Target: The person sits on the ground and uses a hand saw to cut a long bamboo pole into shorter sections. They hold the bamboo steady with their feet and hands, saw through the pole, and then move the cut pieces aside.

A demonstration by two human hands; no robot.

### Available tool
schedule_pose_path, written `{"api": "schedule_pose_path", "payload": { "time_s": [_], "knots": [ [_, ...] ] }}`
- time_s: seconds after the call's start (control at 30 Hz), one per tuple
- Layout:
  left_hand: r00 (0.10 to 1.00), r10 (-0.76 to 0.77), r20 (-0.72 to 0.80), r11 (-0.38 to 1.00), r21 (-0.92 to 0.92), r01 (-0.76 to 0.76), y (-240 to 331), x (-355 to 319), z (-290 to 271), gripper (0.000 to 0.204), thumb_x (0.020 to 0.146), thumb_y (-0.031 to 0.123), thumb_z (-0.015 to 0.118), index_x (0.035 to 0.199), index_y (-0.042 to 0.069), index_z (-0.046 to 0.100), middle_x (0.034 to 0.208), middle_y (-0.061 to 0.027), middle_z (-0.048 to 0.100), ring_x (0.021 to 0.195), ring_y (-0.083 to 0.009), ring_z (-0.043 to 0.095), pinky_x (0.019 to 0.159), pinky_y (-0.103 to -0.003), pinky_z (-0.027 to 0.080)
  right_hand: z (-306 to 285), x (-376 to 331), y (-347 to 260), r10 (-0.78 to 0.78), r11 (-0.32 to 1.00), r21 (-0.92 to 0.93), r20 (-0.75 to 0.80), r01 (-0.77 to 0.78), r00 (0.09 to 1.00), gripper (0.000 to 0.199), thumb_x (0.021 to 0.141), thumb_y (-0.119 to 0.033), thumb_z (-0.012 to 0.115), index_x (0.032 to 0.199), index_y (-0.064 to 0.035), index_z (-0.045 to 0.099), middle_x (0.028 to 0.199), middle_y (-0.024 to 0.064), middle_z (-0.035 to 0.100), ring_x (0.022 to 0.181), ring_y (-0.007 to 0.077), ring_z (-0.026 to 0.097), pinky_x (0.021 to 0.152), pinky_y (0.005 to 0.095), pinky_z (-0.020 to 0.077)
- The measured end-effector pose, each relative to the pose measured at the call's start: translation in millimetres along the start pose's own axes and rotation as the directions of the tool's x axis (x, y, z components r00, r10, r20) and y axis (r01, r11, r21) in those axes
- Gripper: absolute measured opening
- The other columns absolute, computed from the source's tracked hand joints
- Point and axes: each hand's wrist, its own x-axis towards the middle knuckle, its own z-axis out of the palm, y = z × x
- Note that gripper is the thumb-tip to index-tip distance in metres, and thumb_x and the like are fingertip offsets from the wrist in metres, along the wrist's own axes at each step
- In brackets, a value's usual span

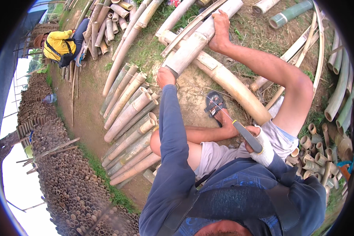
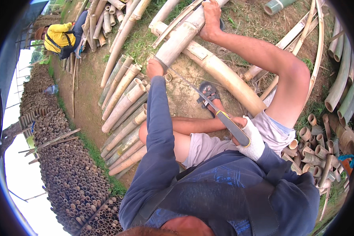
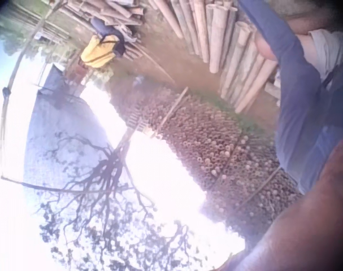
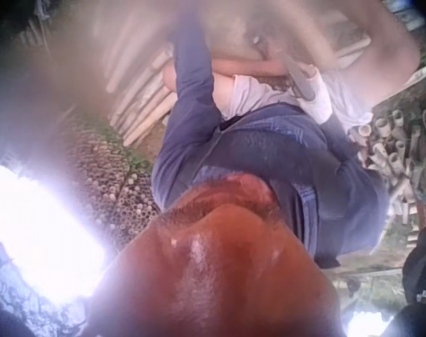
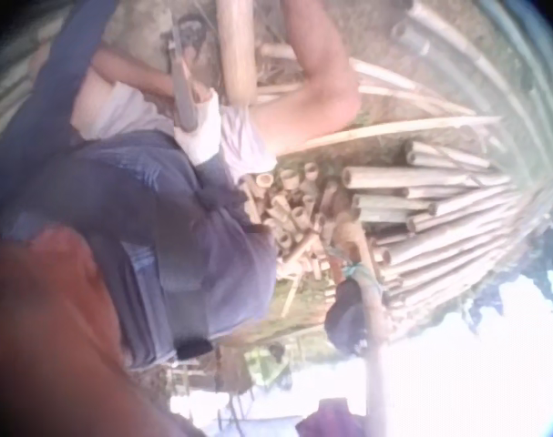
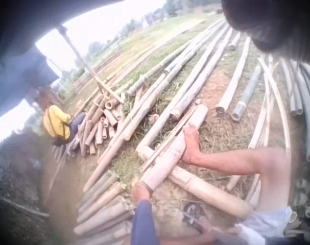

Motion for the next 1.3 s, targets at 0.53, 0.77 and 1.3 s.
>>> {"api": "schedule_pose_path", "payload": {
  "time_s": [0.53,0.77,1.3],
  "knots": [
    [0.998,0.013,-0.069,1.000,-0.001,-0.013,3,-3,-3,0.070,0.104,0.036,0.028,0.096,-0.016,0.074,0.103,-0.0384,0.071,0.106,-0.0548,0.067,0.103,-0.058,0.047,2,3,-9,-0.244,0.941,-0.233,0.028,0.244,0.969,0.055,0.088,0.011,0.066,0.140,-0.0004,0.053,0.116,0.0101,0.065,0.098,0.0155,0.065,0.086,0.0291,0.0536],
    [0.995,-0.073,-0.062,0.997,0.014,0.074,9,-2,-3,0.070,0.104,0.035,0.028,0.095,-0.015,0.075,0.103,-0.0399,0.070,0.106,-0.0556,0.067,0.103,-0.059,0.047,64,137,-4,-0.116,0.967,-0.229,-0.002,0.113,0.993,0.050,0.088,-0.002,0.069,0.137,-0.0050,0.057,0.113,0.0151,0.069,0.098,0.0211,0.069,0.086,0.0318,0.0545],
    [0.998,-0.027,-0.059,0.998,0.062,0.030,2,-2,-2,0.071,0.104,0.036,0.027,0.098,-0.016,0.074,0.102,-0.0390,0.071,0.107,-0.0535,0.068,0.104,-0.056,0.049,48,79,-20,-0.238,0.936,-0.274,-0.031,0.221,0.971,0.049,0.089,-0.003,0.070,0.137,-0.0014,0.059,0.117,0.0152,0.069,0.104,0.0234,0.070,0.090,0.0337,0.0552]
  ]
}}
